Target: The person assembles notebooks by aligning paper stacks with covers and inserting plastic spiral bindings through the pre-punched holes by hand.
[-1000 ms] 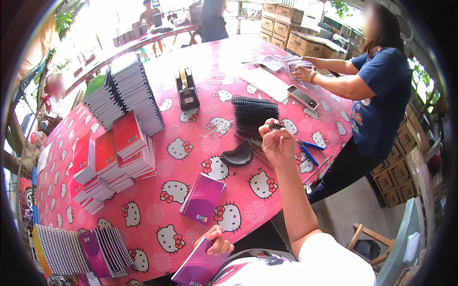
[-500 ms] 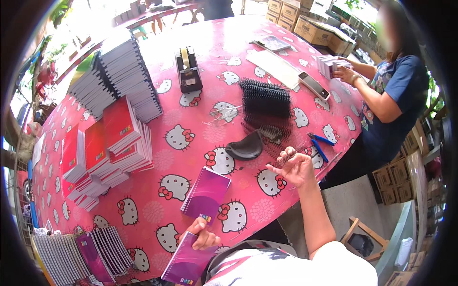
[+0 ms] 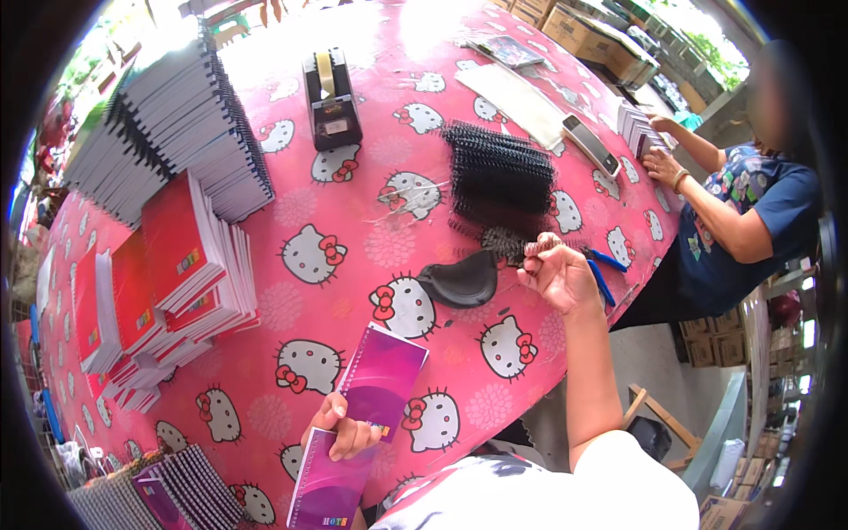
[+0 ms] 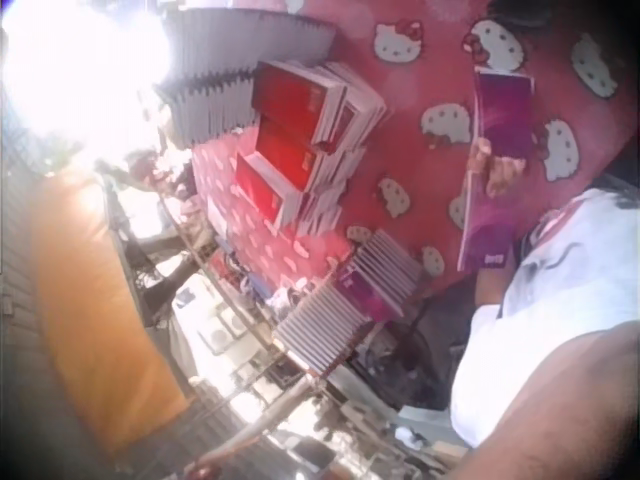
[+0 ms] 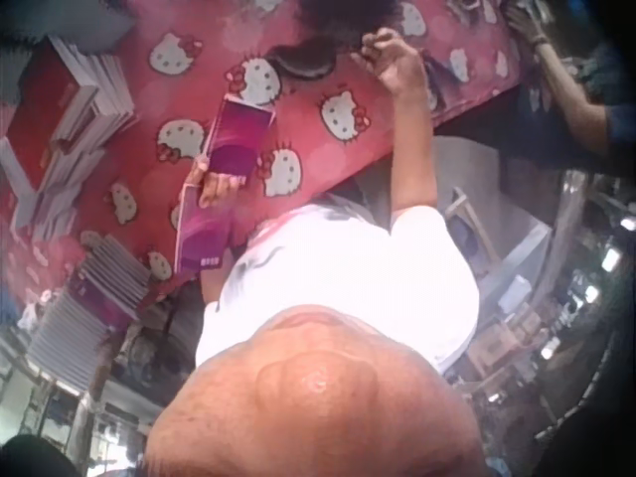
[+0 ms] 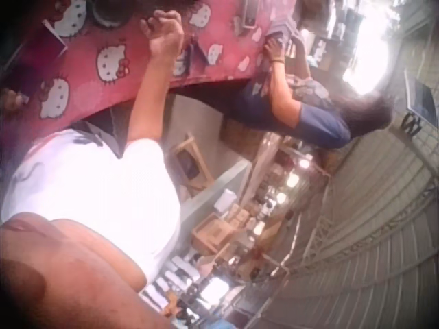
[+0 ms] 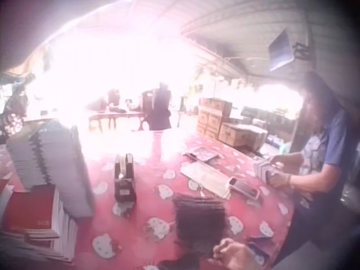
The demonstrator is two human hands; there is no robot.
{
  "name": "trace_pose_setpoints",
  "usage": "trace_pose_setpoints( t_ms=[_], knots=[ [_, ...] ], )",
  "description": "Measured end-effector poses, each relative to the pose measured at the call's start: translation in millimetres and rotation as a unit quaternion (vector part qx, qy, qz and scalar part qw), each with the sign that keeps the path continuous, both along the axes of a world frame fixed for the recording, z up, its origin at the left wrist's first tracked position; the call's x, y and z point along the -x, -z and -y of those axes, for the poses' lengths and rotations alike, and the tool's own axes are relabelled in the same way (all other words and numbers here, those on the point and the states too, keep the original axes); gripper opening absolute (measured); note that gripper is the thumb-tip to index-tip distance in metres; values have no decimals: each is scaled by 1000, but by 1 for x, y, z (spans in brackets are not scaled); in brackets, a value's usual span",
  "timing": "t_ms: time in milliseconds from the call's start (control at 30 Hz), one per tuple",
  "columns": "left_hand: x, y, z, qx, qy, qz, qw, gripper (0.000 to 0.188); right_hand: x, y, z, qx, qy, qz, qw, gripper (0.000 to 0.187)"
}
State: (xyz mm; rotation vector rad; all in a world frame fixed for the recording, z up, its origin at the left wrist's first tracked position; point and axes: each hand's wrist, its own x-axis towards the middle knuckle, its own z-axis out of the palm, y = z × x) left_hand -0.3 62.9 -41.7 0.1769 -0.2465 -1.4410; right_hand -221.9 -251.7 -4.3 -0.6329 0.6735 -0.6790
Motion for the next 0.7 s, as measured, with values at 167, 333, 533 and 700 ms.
trace_pose_setpoints(
  t_ms=[167, 333, 533, 700],
  knots=[
    [-2, 3, -3, 36, -7, 13, 999, 24, -26, -27, -15, 57, -90, -179, 978, 30],
    [-2, 1, 0, 44, -102, 22, 994, 27, -60, -26, -91, 339, -230, -281, 868, 26],
    [-37, -49, -39, -69, -145, 243, 956, 34, -123, -19, -121, 713, -374, -262, 533, 65],
    [-41, -38, -53, -44, -127, 156, 979, 34, -154, -32, -116, 734, -488, -327, 340, 73]
  ],
)
